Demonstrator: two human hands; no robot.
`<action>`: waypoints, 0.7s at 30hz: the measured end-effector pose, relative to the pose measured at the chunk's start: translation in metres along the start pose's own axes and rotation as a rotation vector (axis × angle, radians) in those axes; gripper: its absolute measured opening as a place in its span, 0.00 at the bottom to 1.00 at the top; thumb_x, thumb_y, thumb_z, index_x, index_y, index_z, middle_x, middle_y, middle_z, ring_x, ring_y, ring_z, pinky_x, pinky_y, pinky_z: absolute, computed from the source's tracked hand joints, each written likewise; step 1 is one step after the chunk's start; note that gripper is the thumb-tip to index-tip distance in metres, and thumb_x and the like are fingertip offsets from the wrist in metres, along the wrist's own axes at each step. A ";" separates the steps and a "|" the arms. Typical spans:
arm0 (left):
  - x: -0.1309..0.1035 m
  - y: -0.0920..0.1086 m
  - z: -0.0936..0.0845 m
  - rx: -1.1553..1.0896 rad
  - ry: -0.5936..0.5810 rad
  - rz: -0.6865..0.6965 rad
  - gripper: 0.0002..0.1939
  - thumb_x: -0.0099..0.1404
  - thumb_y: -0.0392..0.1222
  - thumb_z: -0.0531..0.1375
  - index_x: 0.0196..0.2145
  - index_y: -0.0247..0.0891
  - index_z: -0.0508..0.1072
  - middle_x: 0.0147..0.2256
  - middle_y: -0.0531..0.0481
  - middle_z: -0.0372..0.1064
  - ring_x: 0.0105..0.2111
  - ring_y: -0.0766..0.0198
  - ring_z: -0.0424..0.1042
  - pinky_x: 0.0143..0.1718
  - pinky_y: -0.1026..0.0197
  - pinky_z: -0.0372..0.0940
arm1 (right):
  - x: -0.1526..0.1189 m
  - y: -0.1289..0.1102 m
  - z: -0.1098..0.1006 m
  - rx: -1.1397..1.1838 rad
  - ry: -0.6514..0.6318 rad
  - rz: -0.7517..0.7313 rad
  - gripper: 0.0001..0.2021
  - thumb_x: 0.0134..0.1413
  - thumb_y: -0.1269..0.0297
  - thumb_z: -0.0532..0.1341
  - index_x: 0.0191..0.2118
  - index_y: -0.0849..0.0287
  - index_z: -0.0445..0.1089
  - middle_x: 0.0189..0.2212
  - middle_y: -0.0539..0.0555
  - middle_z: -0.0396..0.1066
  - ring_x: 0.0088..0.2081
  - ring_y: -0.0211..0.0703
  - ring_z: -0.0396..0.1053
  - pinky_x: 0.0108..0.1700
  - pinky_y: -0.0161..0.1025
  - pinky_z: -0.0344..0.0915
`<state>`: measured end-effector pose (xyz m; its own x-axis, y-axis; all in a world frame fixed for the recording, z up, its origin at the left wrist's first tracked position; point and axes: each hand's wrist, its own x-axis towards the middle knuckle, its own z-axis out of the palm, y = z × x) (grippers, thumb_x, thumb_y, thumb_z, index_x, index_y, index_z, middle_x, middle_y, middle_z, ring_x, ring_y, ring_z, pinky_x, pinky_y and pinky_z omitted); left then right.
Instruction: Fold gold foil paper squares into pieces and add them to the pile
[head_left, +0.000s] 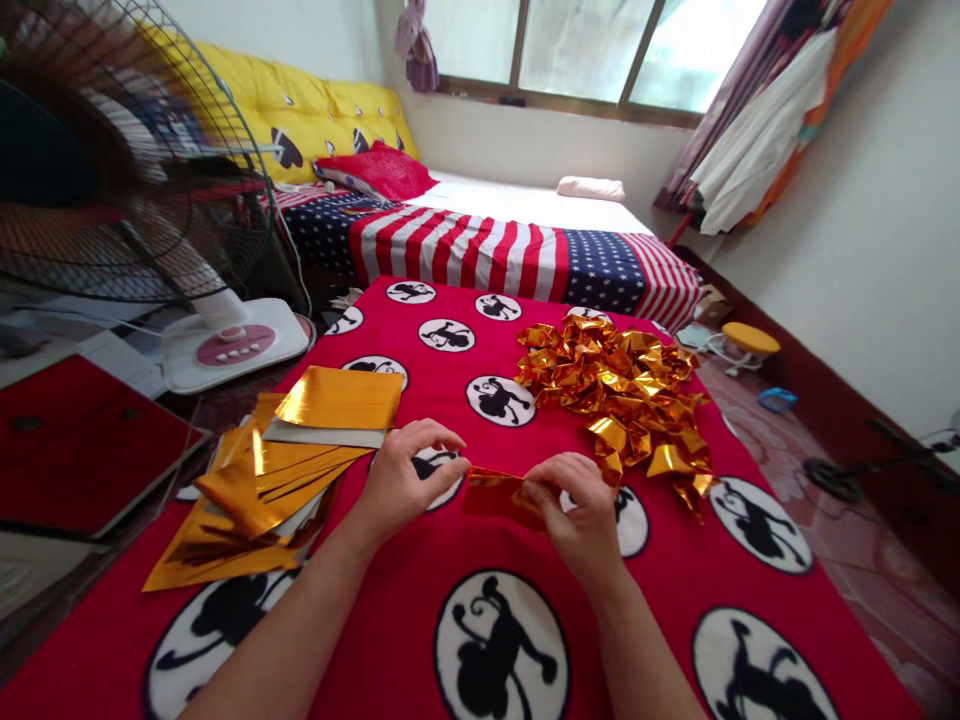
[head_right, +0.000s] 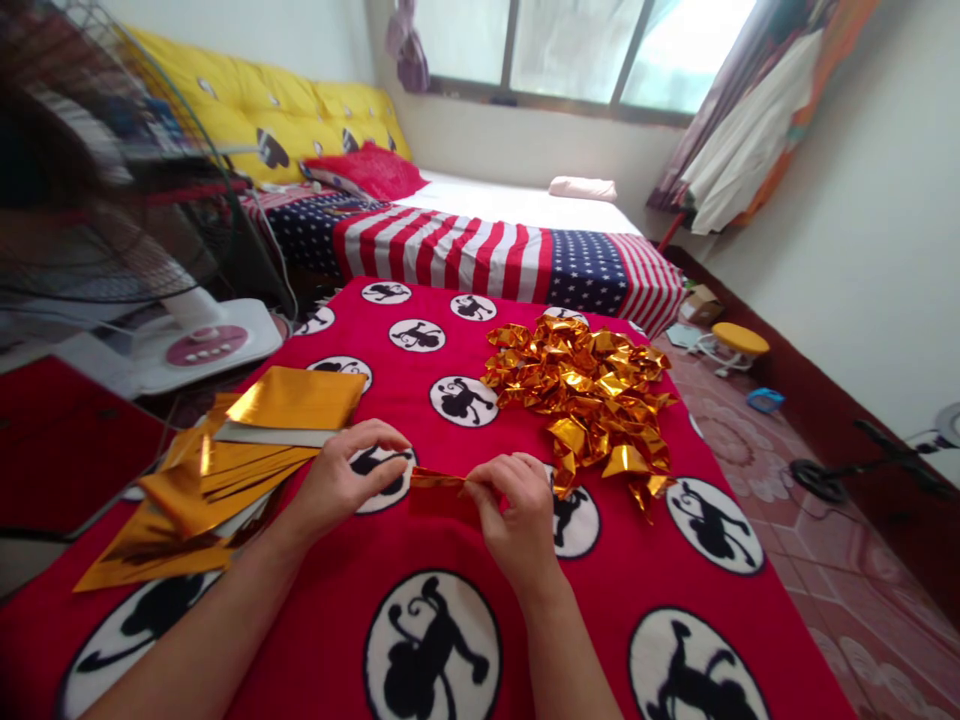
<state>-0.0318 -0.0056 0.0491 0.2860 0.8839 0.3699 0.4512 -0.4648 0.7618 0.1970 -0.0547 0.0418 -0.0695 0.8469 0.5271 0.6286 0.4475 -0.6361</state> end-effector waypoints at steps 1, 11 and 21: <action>0.000 0.002 0.004 0.000 -0.025 0.018 0.09 0.58 0.44 0.64 0.36 0.40 0.76 0.35 0.50 0.74 0.35 0.62 0.71 0.39 0.61 0.62 | 0.000 -0.001 0.001 0.005 -0.007 0.000 0.06 0.56 0.72 0.60 0.28 0.56 0.69 0.25 0.48 0.69 0.29 0.40 0.64 0.42 0.43 0.58; -0.002 0.000 0.020 -0.049 0.002 0.097 0.07 0.61 0.41 0.64 0.26 0.40 0.78 0.27 0.52 0.74 0.30 0.66 0.70 0.37 0.61 0.61 | -0.001 -0.009 0.006 0.019 -0.025 0.047 0.03 0.53 0.70 0.63 0.31 0.56 0.70 0.27 0.48 0.71 0.33 0.41 0.66 0.42 0.42 0.58; -0.007 0.009 0.025 -0.004 -0.043 0.085 0.06 0.61 0.42 0.63 0.28 0.41 0.78 0.29 0.51 0.74 0.32 0.64 0.70 0.39 0.59 0.60 | 0.000 -0.019 0.018 0.058 -0.024 0.034 0.07 0.56 0.70 0.59 0.27 0.57 0.70 0.23 0.49 0.68 0.29 0.40 0.65 0.40 0.42 0.59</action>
<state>-0.0086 -0.0173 0.0406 0.3590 0.8384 0.4101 0.4201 -0.5375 0.7311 0.1716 -0.0577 0.0439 -0.0684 0.8683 0.4914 0.5852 0.4338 -0.6851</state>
